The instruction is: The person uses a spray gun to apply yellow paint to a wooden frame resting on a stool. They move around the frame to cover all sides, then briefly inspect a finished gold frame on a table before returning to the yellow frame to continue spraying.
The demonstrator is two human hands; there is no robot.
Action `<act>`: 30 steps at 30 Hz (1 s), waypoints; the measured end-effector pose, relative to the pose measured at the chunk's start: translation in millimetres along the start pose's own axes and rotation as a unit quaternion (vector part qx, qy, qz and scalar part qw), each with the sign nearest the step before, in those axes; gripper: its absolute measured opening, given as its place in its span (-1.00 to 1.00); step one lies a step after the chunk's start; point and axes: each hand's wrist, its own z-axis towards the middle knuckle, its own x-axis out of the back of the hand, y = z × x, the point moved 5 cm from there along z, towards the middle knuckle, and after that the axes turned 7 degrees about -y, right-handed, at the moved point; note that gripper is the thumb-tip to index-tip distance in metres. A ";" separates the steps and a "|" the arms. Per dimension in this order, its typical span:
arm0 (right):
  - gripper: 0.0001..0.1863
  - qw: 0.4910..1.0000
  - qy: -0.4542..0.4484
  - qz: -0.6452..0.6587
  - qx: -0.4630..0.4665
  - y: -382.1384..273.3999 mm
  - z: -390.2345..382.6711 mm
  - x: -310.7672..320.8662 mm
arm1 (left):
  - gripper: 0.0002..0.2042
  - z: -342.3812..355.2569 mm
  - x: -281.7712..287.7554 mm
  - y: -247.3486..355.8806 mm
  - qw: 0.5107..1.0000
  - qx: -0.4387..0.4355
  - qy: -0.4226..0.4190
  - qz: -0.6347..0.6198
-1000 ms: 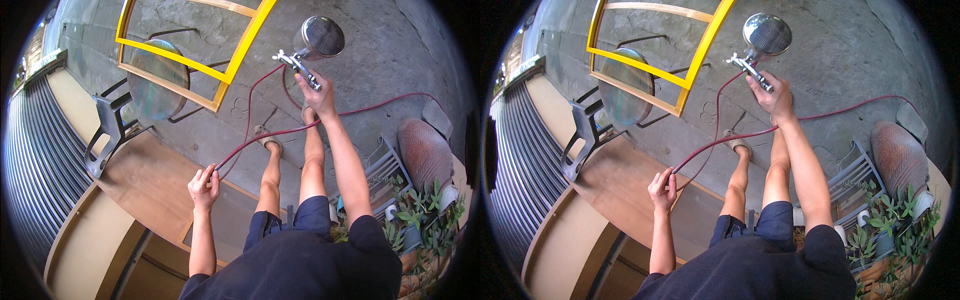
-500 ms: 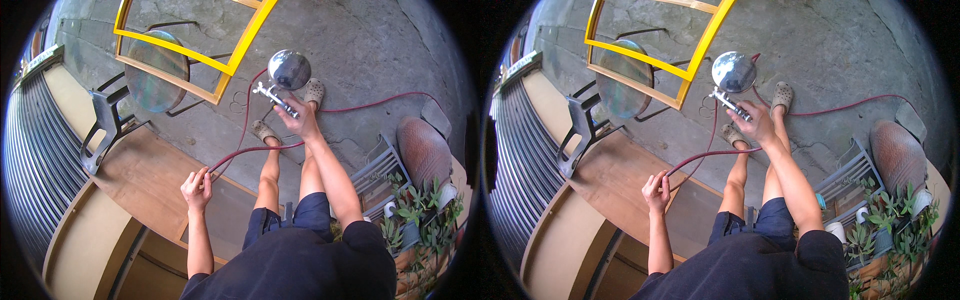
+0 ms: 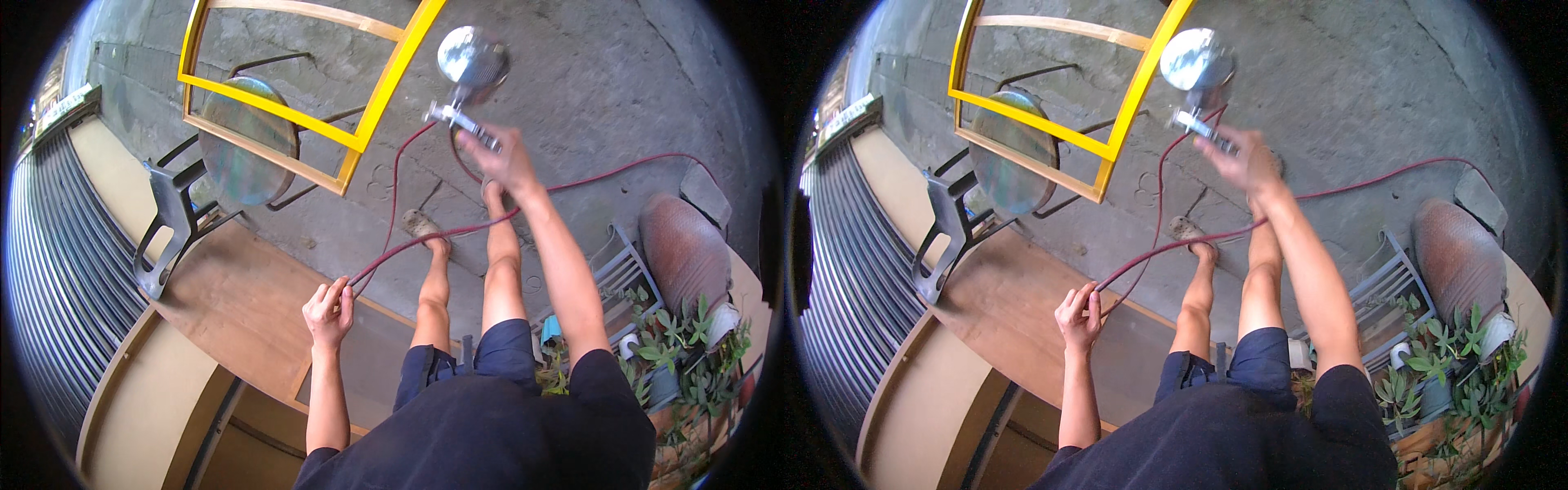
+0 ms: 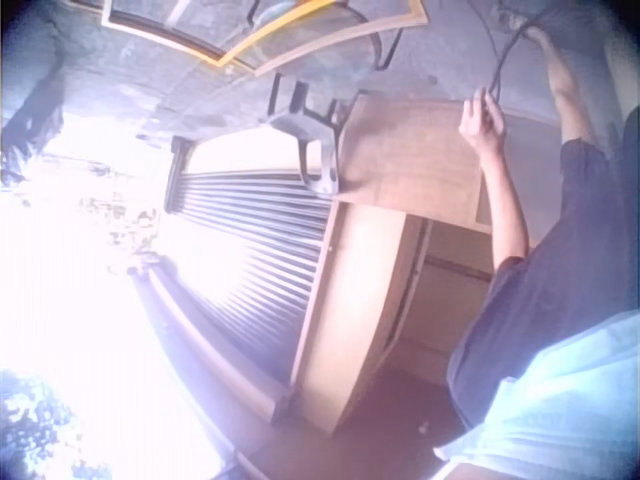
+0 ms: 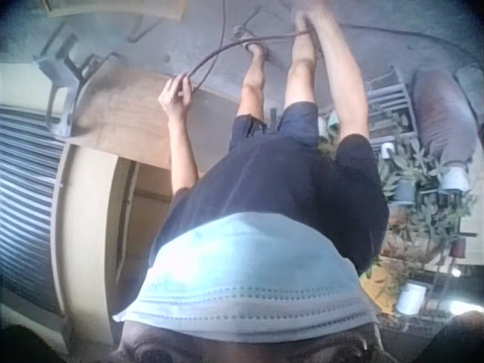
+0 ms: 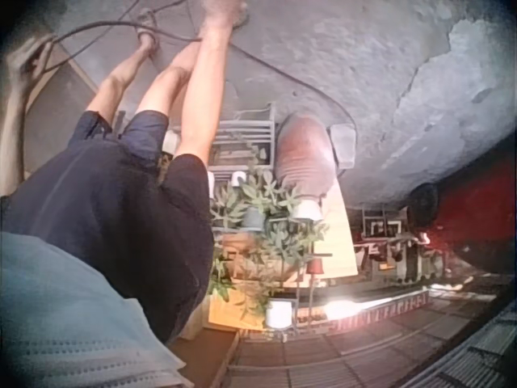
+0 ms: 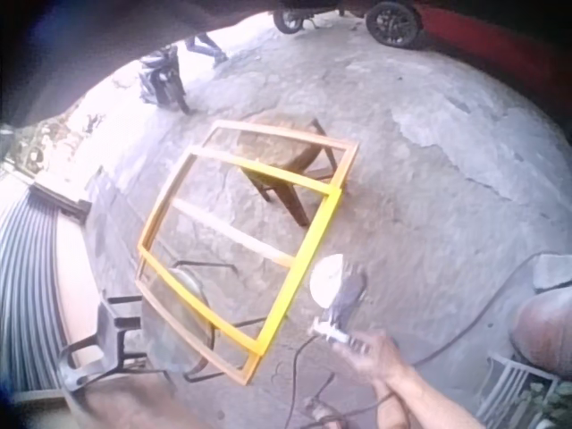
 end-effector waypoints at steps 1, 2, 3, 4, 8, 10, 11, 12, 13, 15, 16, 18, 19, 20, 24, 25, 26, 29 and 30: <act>-0.62 0.999 0.041 0.003 0.007 2.8 18.0 20.1 | -0.87 7.6 -3.4 7.0 1.000 -0.005 0.002 -0.007; -0.60 0.998 0.066 -0.014 0.008 6.3 35.2 39.8 | -0.85 15.0 -5.8 14.5 1.000 -0.010 0.003 -0.014; -0.59 0.995 0.091 -0.032 0.011 9.6 51.4 59.2 | -0.84 22.6 -8.0 22.2 1.000 -0.015 0.004 -0.020; -0.56 0.991 0.123 -0.048 -0.004 14.2 66.4 77.6 | -0.83 30.6 -10.9 30.2 0.999 -0.019 0.003 -0.029; -0.48 0.971 0.213 -0.100 0.036 15.6 115.7 146.1 | -0.78 59.9 -23.2 65.2 0.998 -0.039 -0.004 -0.055; -0.47 0.965 0.239 -0.096 0.047 12.6 132.4 175.3 | -0.76 69.4 -27.5 80.6 0.997 -0.040 -0.017 -0.070; -0.53 0.960 0.260 -0.091 0.048 10.7 138.8 188.5 | -0.76 73.4 -28.7 88.1 0.996 -0.052 -0.016 -0.072; -0.58 0.954 0.281 -0.086 0.050 8.5 144.3 200.7 | -0.75 76.8 -29.8 93.3 0.995 -0.055 -0.017 -0.077; -0.64 0.948 0.303 -0.081 0.051 6.6 148.3 210.0 | -0.75 79.1 -30.2 97.4 0.995 -0.059 -0.018 -0.082; -0.61 0.926 0.359 -0.095 0.068 0.8 150.8 224.1 | -0.75 80.0 -29.7 101.1 0.995 -0.056 -0.019 -0.082; -0.60 0.913 0.387 -0.103 0.075 -1.6 149.5 226.8 | -0.75 79.6 -29.3 100.8 0.995 -0.054 -0.016 -0.085; -0.59 0.900 0.416 -0.087 0.095 -4.2 142.2 225.2 | -0.75 75.0 -27.5 96.5 0.995 -0.045 -0.006 -0.092; -0.58 0.892 0.431 -0.079 0.106 -5.7 136.9 221.1 | -0.76 71.9 -25.6 92.1 0.995 -0.039 0.000 -0.096; -0.55 0.916 0.391 -0.075 0.047 -1.6 134.5 214.9 | -0.76 68.1 -23.4 85.9 0.994 -0.028 0.006 -0.103; -0.48 0.957 0.283 -0.062 -0.003 -1.6 97.5 163.2 | -0.79 43.2 -12.3 60.6 0.997 -0.029 0.007 -0.067; -0.48 0.960 0.271 -0.061 0.022 -5.5 86.8 145.5 | -0.79 35.6 -9.9 53.6 0.998 -0.029 0.011 -0.062; -0.50 0.963 0.264 -0.054 0.031 -8.1 74.7 130.1 | -0.80 27.4 -7.5 46.4 0.998 -0.027 0.016 -0.060; -0.55 0.970 0.240 -0.035 0.029 -13.4 41.1 88.4 | -0.80 2.5 2.5 24.7 0.999 -0.013 0.022 -0.047; -0.56 0.972 0.231 -0.029 0.024 -14.9 31.8 76.2 | -0.79 -4.2 5.4 18.2 0.999 -0.014 0.027 -0.039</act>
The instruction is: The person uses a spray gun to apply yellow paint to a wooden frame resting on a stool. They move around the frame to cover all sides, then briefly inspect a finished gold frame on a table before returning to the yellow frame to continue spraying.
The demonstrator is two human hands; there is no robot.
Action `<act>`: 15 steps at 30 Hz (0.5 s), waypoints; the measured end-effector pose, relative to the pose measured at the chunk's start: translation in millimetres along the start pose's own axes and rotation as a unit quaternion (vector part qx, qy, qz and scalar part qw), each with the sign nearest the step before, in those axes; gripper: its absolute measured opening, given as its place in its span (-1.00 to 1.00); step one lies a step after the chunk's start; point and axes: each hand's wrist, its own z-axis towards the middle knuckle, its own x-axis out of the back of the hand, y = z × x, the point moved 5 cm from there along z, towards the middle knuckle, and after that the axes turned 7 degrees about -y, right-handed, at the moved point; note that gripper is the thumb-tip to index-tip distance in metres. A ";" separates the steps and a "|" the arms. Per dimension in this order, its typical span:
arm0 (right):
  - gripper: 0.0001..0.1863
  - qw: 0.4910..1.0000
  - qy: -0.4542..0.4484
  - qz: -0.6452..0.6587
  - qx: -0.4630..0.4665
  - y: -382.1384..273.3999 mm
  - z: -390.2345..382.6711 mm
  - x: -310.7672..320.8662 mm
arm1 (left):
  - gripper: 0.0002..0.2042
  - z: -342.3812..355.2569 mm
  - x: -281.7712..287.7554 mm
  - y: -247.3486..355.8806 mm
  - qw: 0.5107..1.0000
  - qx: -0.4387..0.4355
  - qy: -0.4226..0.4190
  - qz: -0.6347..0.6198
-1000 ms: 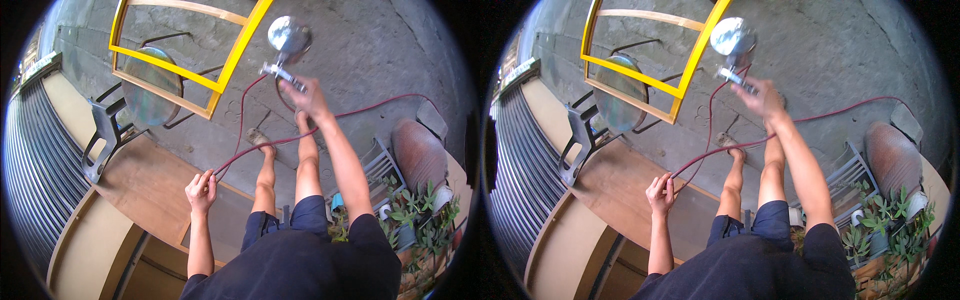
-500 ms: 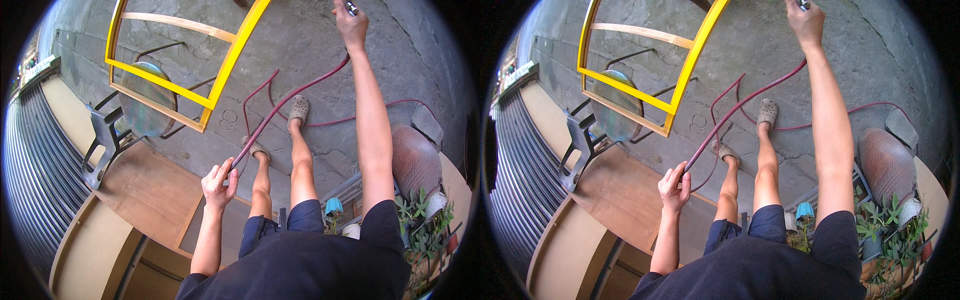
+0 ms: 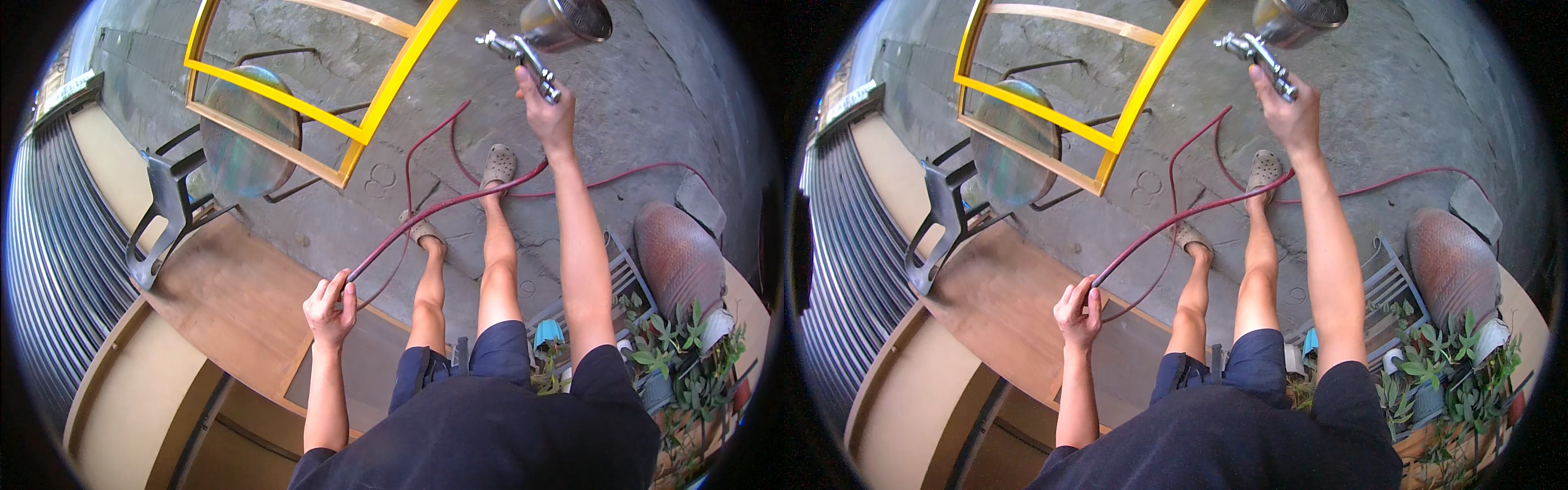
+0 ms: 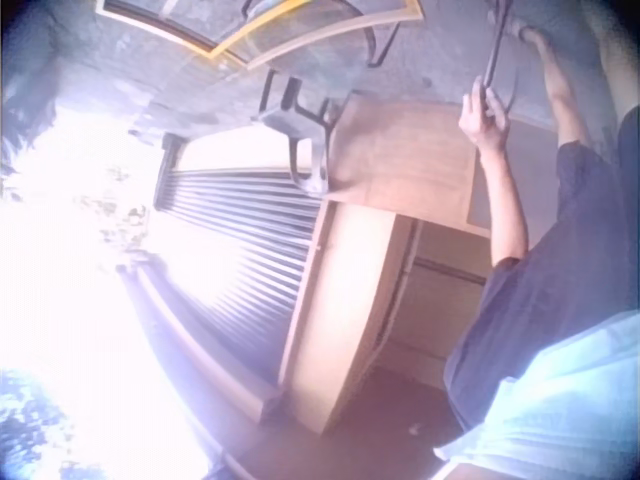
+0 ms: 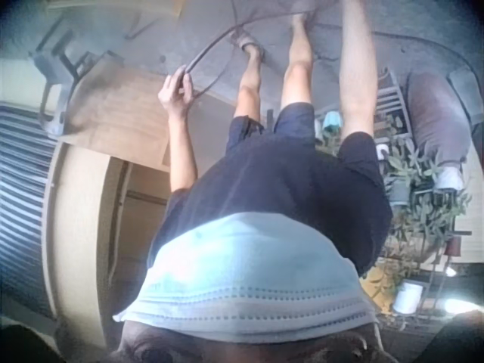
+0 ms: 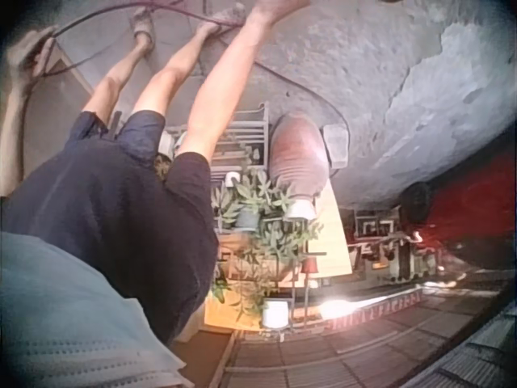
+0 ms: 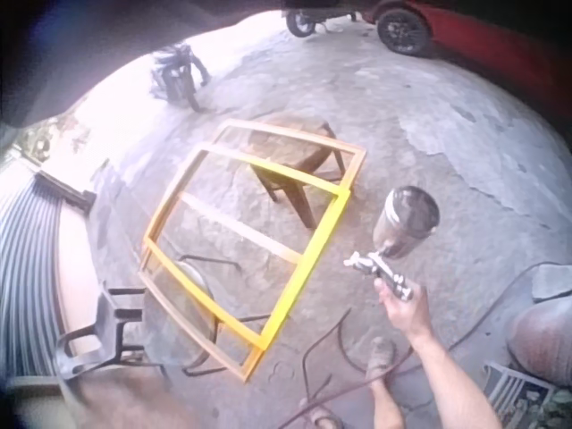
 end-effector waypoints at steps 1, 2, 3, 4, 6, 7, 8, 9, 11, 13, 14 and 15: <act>-0.58 1.000 -0.010 0.005 -0.007 -2.1 -13.0 -6.6 | -0.78 -7.1 3.6 -4.9 1.000 -0.004 0.007 0.003; -0.61 1.000 -0.009 0.009 0.013 -6.3 -25.2 -13.3 | -0.83 -14.9 6.5 -10.4 1.000 0.011 -0.006 0.008; -0.62 1.000 -0.019 0.010 0.019 -9.3 -36.3 -19.8 | -0.83 -21.4 9.5 -13.8 1.000 0.004 -0.003 0.012; -0.64 0.999 -0.028 0.013 0.026 -12.2 -46.7 -25.5 | -0.83 -27.0 12.3 -17.6 1.000 0.002 0.001 0.013; -0.69 0.998 -0.045 0.021 0.026 -16.0 -68.6 -35.7 | -0.84 -38.3 17.3 -24.3 1.000 0.004 0.005 0.016; -0.70 0.998 -0.057 0.021 0.024 -17.4 -78.1 -41.0 | -0.84 -43.7 19.2 -27.6 1.000 0.008 0.005 0.019; -0.70 0.997 -0.069 0.020 0.022 -18.9 -87.1 -46.5 | -0.84 -48.8 20.9 -31.4 1.000 0.017 0.005 0.017; -0.71 0.996 -0.080 0.019 0.020 -20.5 -95.3 -51.7 | -0.84 -52.7 22.6 -33.6 1.000 0.009 0.013 0.025; -0.72 0.995 -0.094 0.008 0.023 -25.0 -112.1 -60.8 | -0.83 -59.6 24.1 -39.2 0.999 0.003 0.027 0.033; -0.72 0.994 -0.107 -0.003 0.027 -30.1 -126.6 -68.1 | -0.84 -66.9 25.4 -44.4 0.999 0.007 0.032 0.034; -0.73 0.993 -0.108 -0.013 0.047 -34.4 -132.2 -71.7 | -0.84 -70.3 26.3 -46.8 0.999 0.009 0.035 0.035; -0.73 0.992 -0.117 -0.001 0.040 -36.1 -138.2 -75.1 | -0.84 -73.2 27.4 -49.2 0.999 0.011 0.039 0.034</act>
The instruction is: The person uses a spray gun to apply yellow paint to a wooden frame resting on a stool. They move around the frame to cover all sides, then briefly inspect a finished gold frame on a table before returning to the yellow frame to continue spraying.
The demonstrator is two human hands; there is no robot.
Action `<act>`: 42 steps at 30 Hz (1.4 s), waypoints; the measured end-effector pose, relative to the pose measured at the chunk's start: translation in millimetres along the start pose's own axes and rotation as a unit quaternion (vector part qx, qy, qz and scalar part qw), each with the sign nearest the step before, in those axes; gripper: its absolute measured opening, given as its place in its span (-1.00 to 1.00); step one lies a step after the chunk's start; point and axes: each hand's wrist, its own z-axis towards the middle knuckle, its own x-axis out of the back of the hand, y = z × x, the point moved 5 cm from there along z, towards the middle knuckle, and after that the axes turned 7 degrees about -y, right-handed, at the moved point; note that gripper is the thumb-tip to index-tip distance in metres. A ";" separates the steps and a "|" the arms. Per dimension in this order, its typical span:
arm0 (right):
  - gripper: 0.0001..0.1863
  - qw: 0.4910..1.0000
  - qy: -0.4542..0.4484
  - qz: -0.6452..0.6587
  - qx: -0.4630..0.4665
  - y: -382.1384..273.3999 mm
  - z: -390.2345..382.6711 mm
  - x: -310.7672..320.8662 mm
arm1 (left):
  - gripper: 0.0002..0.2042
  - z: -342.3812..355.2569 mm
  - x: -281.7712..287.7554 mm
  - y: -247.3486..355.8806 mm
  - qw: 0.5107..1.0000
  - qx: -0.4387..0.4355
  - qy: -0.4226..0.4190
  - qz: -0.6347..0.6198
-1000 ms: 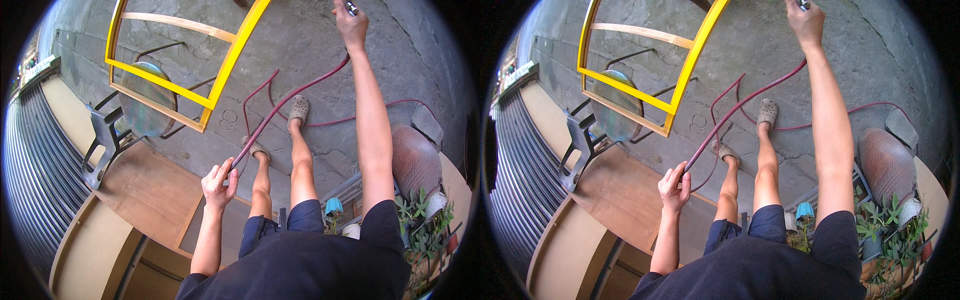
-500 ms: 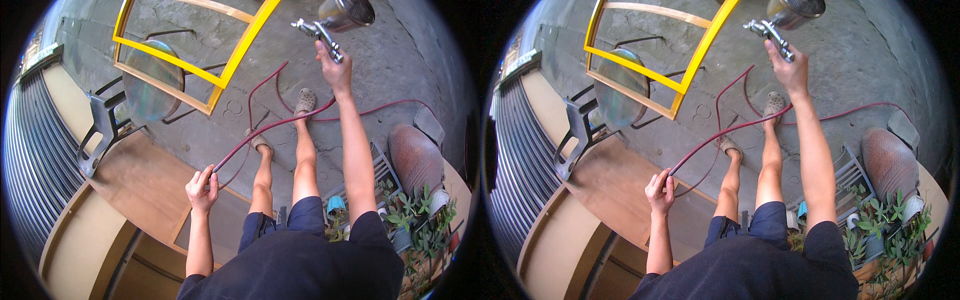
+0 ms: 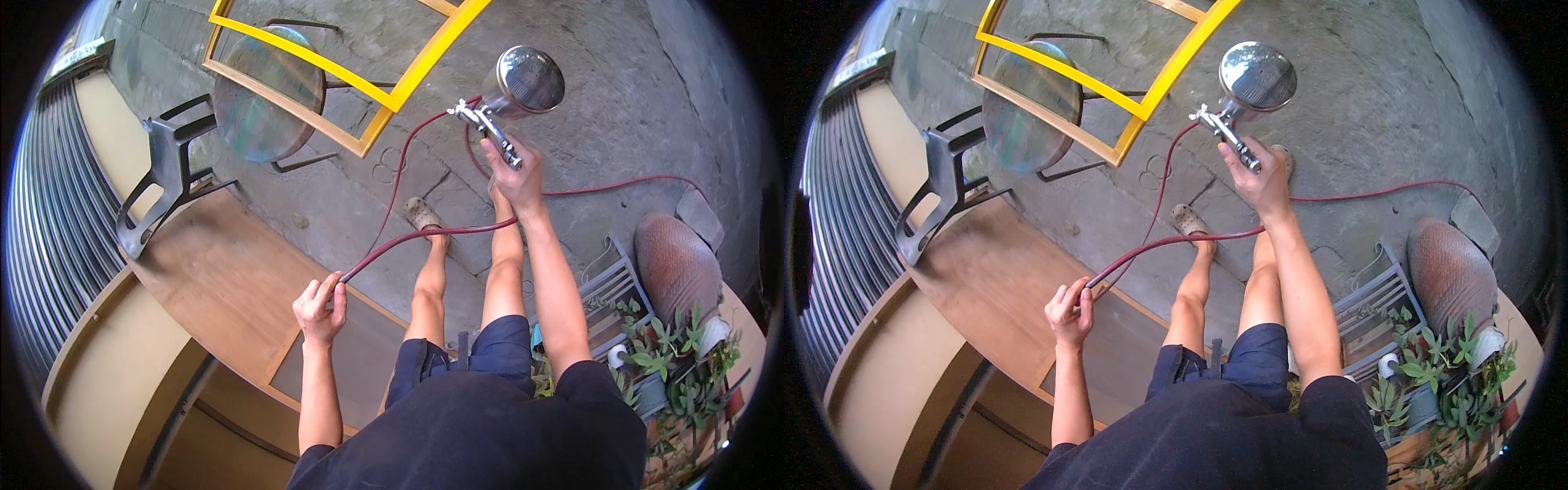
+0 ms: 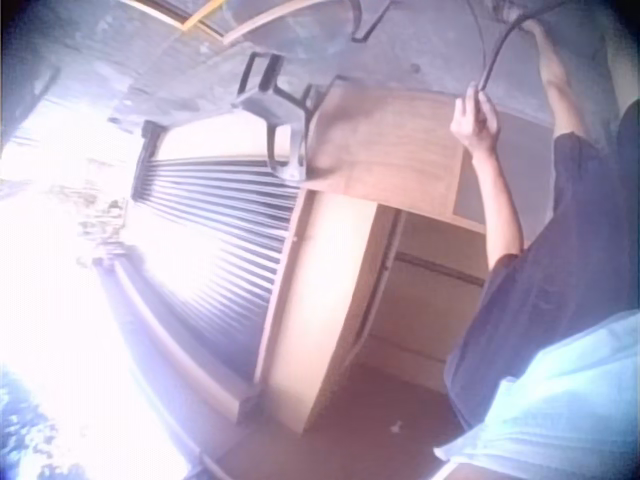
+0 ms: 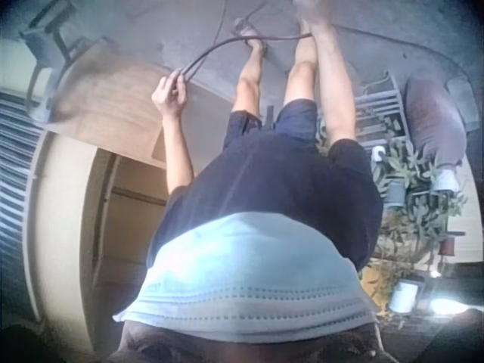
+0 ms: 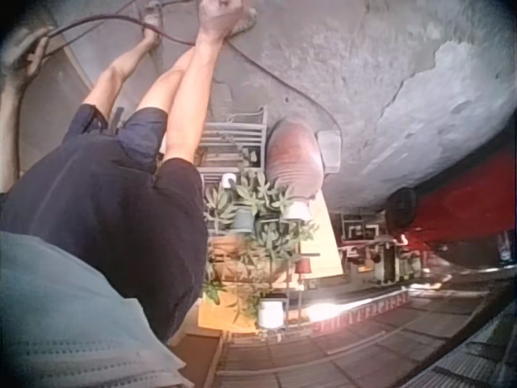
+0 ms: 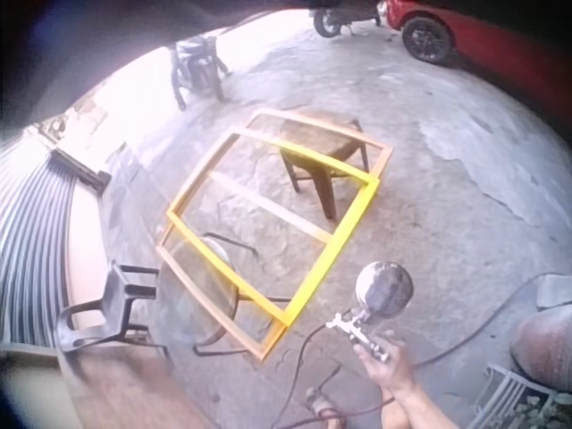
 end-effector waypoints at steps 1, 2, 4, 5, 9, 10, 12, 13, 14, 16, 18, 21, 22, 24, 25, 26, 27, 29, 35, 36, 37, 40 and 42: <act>-0.73 1.000 -0.008 0.012 -0.007 -2.5 -5.5 -4.7 | -0.84 -2.3 1.4 -2.5 1.000 0.002 0.004 -0.001; -0.73 1.000 -0.017 0.023 -0.014 -4.7 -10.7 -9.0 | -0.85 -4.5 2.9 -4.8 1.000 0.004 0.008 -0.002; -0.74 0.999 -0.038 0.015 -0.023 -9.4 -19.9 -16.8 | -0.86 -8.8 5.3 -9.5 1.000 0.019 0.005 -0.001; -0.75 0.999 -0.045 0.019 -0.020 -12.5 -24.6 -20.8 | -0.86 -10.7 6.4 -11.7 1.000 0.026 0.004 -0.001; -0.72 0.994 -0.101 0.040 -0.019 -25.9 -42.4 -31.5 | -0.88 -14.9 8.5 -16.0 1.000 0.022 0.005 0.017; -0.71 0.992 -0.115 0.048 -0.017 -30.3 -46.2 -34.1 | -0.88 -15.2 8.6 -16.5 1.000 0.023 0.006 0.016; -0.79 0.985 -0.150 0.074 -0.036 -36.1 -52.3 -36.1 | -0.89 -14.8 8.2 -15.8 0.999 0.028 0.002 0.021; -0.79 0.982 -0.163 0.084 -0.038 -38.7 -52.9 -36.3 | -0.88 -13.7 7.8 -14.6 0.999 0.030 -0.003 0.026; -0.78 0.979 -0.174 0.093 -0.040 -40.0 -51.2 -34.5 | -0.88 -11.9 7.6 -13.2 0.999 0.033 -0.004 0.024; -0.73 0.985 -0.156 0.067 -0.031 -39.1 -39.8 -25.1 | -0.89 -5.6 5.6 -6.2 1.000 0.022 -0.005 0.018; -0.66 0.982 -0.177 0.017 -0.056 -27.7 -18.6 -11.7 | -0.88 3.1 -1.3 4.5 1.000 0.019 -0.006 0.006; -0.68 0.994 -0.088 -0.023 -0.052 -11.1 30.3 24.3 | -0.84 20.8 -9.0 24.1 1.000 0.012 -0.002 -0.003; -0.67 0.996 -0.067 -0.011 -0.055 -4.3 50.0 37.0 | -0.83 28.7 -12.7 31.9 1.000 0.000 0.003 -0.004; -0.64 0.999 -0.015 0.003 -0.044 7.2 90.6 65.1 | -0.81 46.1 -21.9 48.0 1.000 -0.014 0.010 -0.013; -0.62 0.999 0.015 0.009 -0.032 11.8 109.1 80.3 | -0.79 54.5 -26.7 56.0 1.000 -0.017 0.009 -0.020; -0.62 0.998 0.032 -0.016 -0.043 17.4 127.4 96.2 | -0.78 63.6 -31.6 63.9 0.999 -0.019 0.008 -0.034; -0.61 0.997 0.049 -0.034 -0.046 21.5 144.9 111.7 | -0.76 72.1 -36.7 72.4 0.999 -0.024 -0.002 -0.025; -0.60 0.991 0.107 -0.069 -0.029 25.4 179.6 140.1 | -0.78 89.0 -46.8 87.7 0.999 -0.042 -0.005 -0.035; -0.58 0.986 0.155 0.032 -0.056 9.4 193.6 196.1 | -0.75 116.4 -60.2 99.9 0.998 -0.033 -0.005 -0.057; -0.58 0.989 0.134 0.056 -0.040 -0.7 187.1 201.6 | -0.75 116.5 -58.8 96.1 0.998 -0.014 -0.006 -0.068; -0.58 0.992 0.105 0.046 -0.056 -8.8 177.8 204.8 | -0.76 116.0 -55.7 93.3 0.998 -0.014 0.004 -0.054; -0.56 0.995 0.034 0.057 -0.073 -31.5 143.9 200.2 | -0.75 112.5 -47.8 80.5 0.998 0.004 0.020 -0.051; -0.58 0.990 0.004 0.055 -0.133 -38.5 118.2 188.6 | -0.76 108.6 -44.1 72.2 0.999 -0.007 0.018 -0.046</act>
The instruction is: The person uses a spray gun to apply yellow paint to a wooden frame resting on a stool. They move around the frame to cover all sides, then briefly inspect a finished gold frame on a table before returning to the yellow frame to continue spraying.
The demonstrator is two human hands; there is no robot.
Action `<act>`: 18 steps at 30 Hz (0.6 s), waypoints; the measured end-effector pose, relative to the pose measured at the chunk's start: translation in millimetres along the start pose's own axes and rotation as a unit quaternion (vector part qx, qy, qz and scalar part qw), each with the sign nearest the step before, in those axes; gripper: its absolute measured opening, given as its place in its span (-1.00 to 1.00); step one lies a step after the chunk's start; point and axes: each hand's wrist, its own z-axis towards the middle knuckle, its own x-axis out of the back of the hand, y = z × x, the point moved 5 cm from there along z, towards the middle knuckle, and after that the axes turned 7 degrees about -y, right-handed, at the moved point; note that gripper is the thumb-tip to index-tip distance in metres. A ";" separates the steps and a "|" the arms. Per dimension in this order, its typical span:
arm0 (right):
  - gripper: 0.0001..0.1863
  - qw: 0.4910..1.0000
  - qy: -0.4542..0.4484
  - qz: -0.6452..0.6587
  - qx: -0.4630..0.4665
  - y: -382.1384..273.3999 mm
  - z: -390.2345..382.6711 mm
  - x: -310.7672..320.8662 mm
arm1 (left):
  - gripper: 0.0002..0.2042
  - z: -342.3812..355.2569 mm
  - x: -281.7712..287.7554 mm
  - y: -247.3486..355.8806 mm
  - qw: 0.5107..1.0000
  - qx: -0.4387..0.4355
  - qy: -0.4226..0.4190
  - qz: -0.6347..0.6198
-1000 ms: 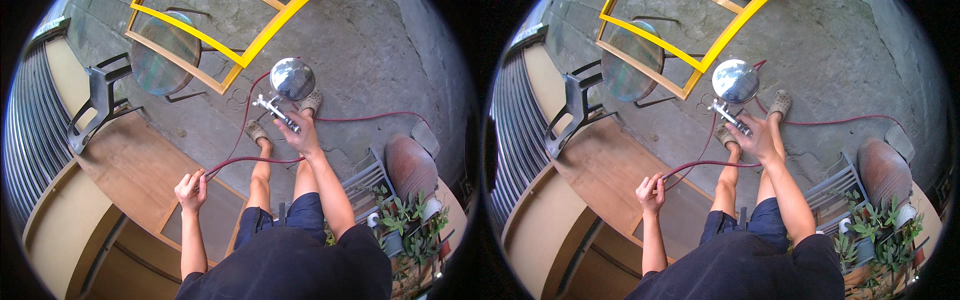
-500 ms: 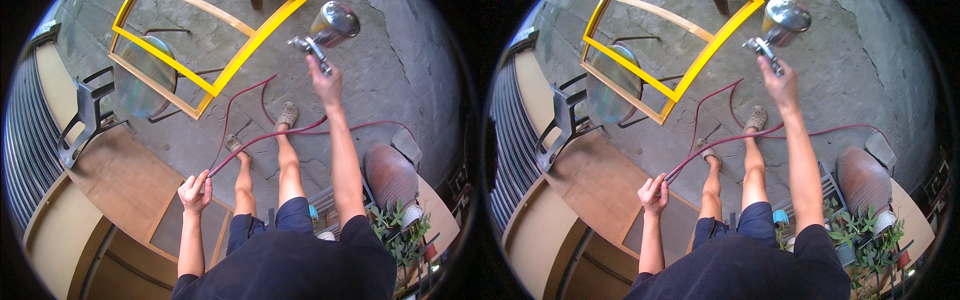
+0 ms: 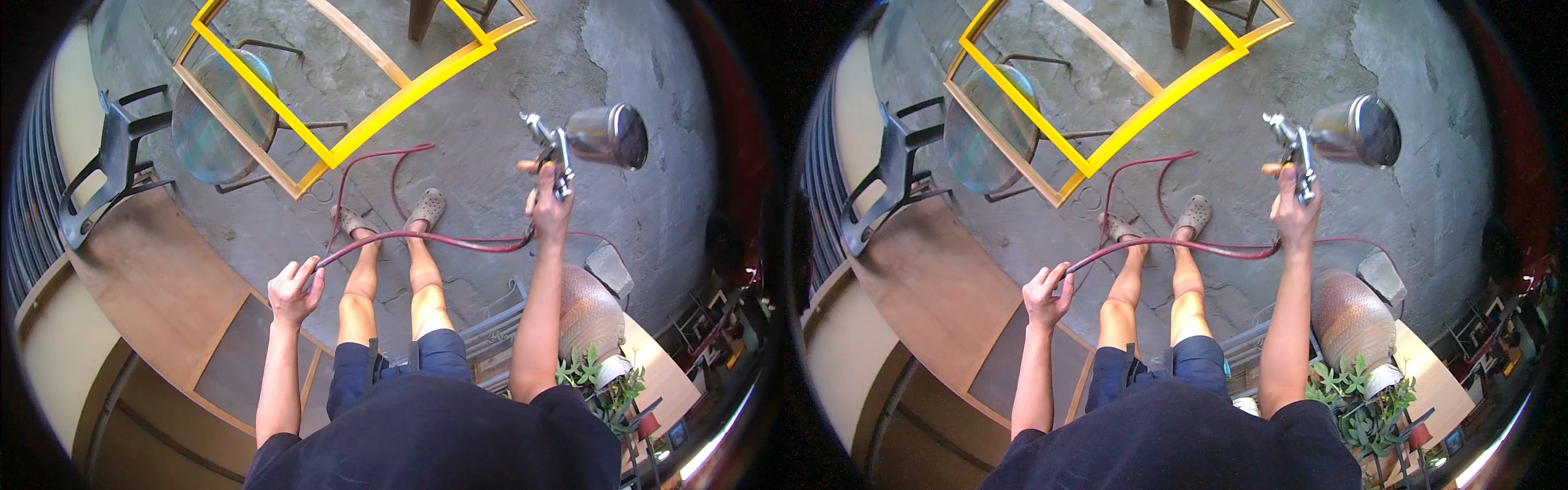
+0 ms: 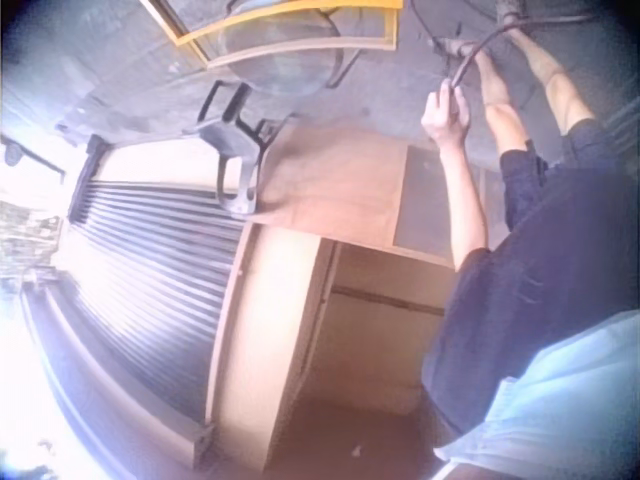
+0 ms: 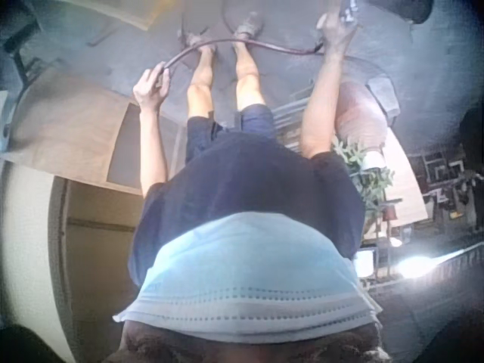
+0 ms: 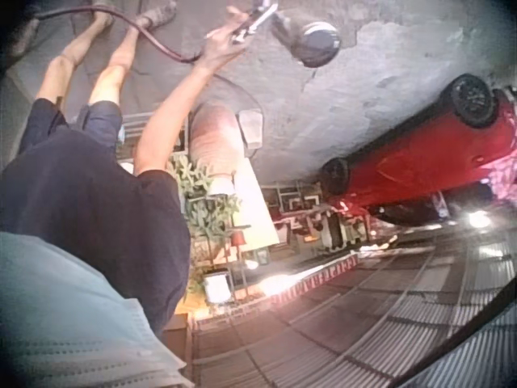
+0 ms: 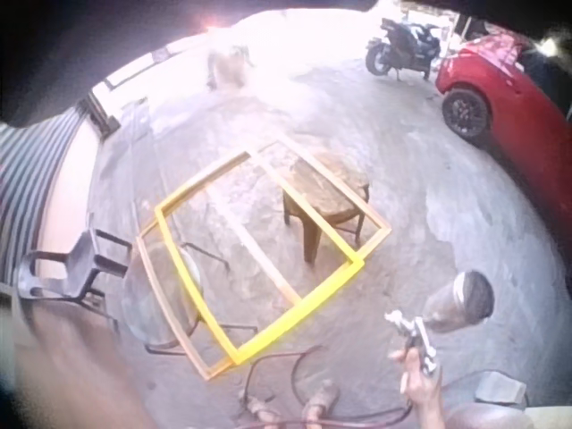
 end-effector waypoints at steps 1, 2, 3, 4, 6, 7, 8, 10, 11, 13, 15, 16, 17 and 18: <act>-0.58 1.000 -0.017 0.014 0.019 -3.9 -12.1 -7.3 | -0.77 -2.2 0.9 -4.8 1.000 0.002 -0.003 -0.003; -0.59 1.000 -0.016 0.018 0.009 -3.6 -25.7 -16.7 | -0.77 -5.2 2.2 -9.8 1.000 -0.001 -0.002 -0.002; -0.59 1.000 -0.015 0.022 -0.002 -4.4 -37.7 -23.9 | -0.78 -8.7 3.9 -15.2 1.000 -0.004 -0.004 -0.002; -0.60 1.000 -0.008 -0.009 -0.001 -9.0 -44.4 -27.5 | -0.78 -7.8 5.3 -22.0 1.000 -0.011 -0.004 -0.001; -0.61 0.997 0.008 -0.079 -0.016 -18.2 -60.2 -34.6 | -0.80 -10.4 10.1 -32.8 0.999 -0.036 -0.010 -0.006; -0.58 0.996 0.038 -0.073 -0.026 -24.8 -64.7 -32.9 | -0.80 -14.1 14.4 -37.1 0.999 -0.045 -0.012 -0.007; -0.57 0.992 0.072 -0.096 -0.029 -32.9 -65.4 -30.4 | -0.80 -16.9 18.5 -41.0 0.999 -0.048 -0.018 -0.017; -0.55 0.983 0.124 -0.132 0.003 -53.2 -61.2 -26.7 | -0.80 -23.9 25.3 -46.2 0.998 -0.049 -0.030 -0.038; -0.54 0.978 0.147 -0.148 0.032 -63.3 -58.1 -25.9 | -0.79 -26.1 27.4 -48.1 0.997 -0.053 -0.031 -0.041; -0.55 0.971 0.170 -0.162 0.041 -73.1 -49.4 -29.1 | -0.81 -27.1 30.0 -52.3 0.996 -0.066 -0.019 -0.049; -0.54 0.964 0.191 -0.178 0.049 -75.8 -48.0 -35.5 | -0.82 -31.0 32.0 -58.9 0.996 -0.068 -0.015 -0.060; -0.55 0.965 0.186 -0.182 0.036 -71.5 -48.9 -42.9 | -0.82 -32.3 33.0 -63.2 0.996 -0.066 -0.013 -0.064; -0.56 0.967 0.175 -0.184 0.033 -66.0 -50.3 -52.9 | -0.82 -33.5 33.9 -68.3 0.996 -0.064 -0.012 -0.067; -0.57 0.968 0.163 -0.186 0.030 -60.3 -52.1 -62.1 | -0.81 -35.8 35.2 -73.7 0.996 -0.061 -0.015 -0.066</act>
